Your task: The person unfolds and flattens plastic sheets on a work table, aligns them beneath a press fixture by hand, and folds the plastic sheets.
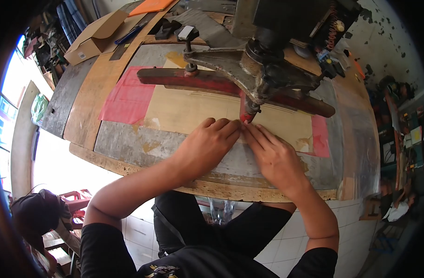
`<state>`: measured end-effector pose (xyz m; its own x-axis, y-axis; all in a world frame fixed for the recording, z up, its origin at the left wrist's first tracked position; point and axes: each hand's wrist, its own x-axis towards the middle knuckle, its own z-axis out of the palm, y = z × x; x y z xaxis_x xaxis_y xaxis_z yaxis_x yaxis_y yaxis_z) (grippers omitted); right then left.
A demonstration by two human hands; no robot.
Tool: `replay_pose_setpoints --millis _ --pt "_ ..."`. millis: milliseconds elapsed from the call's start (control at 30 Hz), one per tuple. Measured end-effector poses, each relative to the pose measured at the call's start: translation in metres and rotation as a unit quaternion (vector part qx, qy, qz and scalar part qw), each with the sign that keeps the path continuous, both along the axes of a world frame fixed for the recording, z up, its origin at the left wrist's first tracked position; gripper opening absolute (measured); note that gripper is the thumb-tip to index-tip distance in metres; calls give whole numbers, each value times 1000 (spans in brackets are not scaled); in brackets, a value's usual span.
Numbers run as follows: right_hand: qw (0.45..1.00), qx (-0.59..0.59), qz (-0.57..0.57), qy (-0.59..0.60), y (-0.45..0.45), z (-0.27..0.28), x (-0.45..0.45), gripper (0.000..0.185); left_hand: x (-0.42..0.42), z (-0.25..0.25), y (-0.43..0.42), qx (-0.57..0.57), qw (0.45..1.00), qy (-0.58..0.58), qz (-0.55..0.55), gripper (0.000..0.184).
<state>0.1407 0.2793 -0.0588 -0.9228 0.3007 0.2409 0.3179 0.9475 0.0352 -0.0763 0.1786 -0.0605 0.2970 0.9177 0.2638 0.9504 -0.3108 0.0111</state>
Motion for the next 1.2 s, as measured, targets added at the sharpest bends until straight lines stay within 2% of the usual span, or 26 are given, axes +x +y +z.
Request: replay_pose_setpoints --millis 100,233,300,533,733,933,1200 --pt "998 -49 -14 27 -14 5 1 61 4 -1 -6 13 1000 -16 10 45" --pt "998 -45 -42 25 -21 -3 5 67 15 -2 -19 0 998 -31 48 50" --pt "994 -40 -96 27 -28 -1 8 66 16 -4 -27 2 997 -31 71 52" --pt "992 -13 -121 38 -35 -3 11 66 19 -12 -40 -4 991 -62 121 62" --pt "992 -16 -113 50 -37 -6 16 58 20 -19 -42 21 991 -59 118 65" --pt "991 57 -120 -3 -45 -4 6 54 27 -12 -38 6 992 -32 121 64" --pt "995 -15 -97 16 -27 -4 28 47 20 -24 -48 39 990 -63 119 62"
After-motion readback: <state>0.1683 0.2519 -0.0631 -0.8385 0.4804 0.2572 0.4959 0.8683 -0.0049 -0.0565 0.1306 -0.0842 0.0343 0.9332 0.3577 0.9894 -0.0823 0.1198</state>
